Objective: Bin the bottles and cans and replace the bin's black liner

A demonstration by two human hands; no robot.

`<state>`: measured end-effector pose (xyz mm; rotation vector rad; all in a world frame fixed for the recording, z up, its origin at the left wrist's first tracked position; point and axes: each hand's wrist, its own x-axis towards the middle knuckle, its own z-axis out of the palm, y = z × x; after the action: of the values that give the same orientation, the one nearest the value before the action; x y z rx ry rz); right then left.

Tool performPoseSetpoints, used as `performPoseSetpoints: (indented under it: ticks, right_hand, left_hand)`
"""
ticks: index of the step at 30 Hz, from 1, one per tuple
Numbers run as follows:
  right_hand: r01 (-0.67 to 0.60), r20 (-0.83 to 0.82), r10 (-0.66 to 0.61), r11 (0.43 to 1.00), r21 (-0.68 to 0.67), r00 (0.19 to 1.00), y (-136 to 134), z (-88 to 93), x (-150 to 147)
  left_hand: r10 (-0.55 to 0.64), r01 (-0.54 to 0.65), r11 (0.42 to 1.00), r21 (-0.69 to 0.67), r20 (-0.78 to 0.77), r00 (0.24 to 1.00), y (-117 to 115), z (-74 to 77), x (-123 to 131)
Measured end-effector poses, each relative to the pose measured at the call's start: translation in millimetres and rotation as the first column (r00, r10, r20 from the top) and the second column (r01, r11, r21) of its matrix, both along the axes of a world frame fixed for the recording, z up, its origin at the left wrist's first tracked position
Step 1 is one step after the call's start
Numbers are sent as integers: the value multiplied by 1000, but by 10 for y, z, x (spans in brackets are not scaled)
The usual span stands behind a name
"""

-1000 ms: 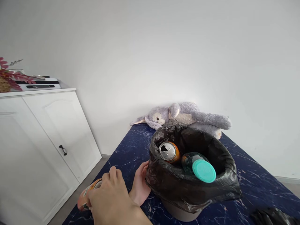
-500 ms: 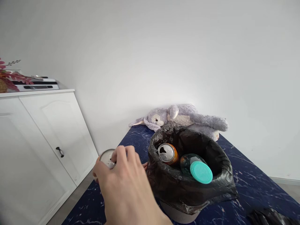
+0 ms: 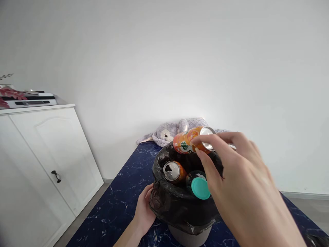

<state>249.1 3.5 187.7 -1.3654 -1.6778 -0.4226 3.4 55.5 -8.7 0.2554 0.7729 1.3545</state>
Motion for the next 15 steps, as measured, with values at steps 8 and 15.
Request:
performPoseSetpoints:
  ticks: [8,15]
  right_hand:
    - [-99,-20,97,967,-233,995,183,-162,210]
    - [-35,-152,-11,954,-296,988,169,-73,464]
  left_hand:
    - [29,-30,999,-41,-28,999,5,35,-33]
    - [32,-37,997,-62,-83,996,17,99,-32]
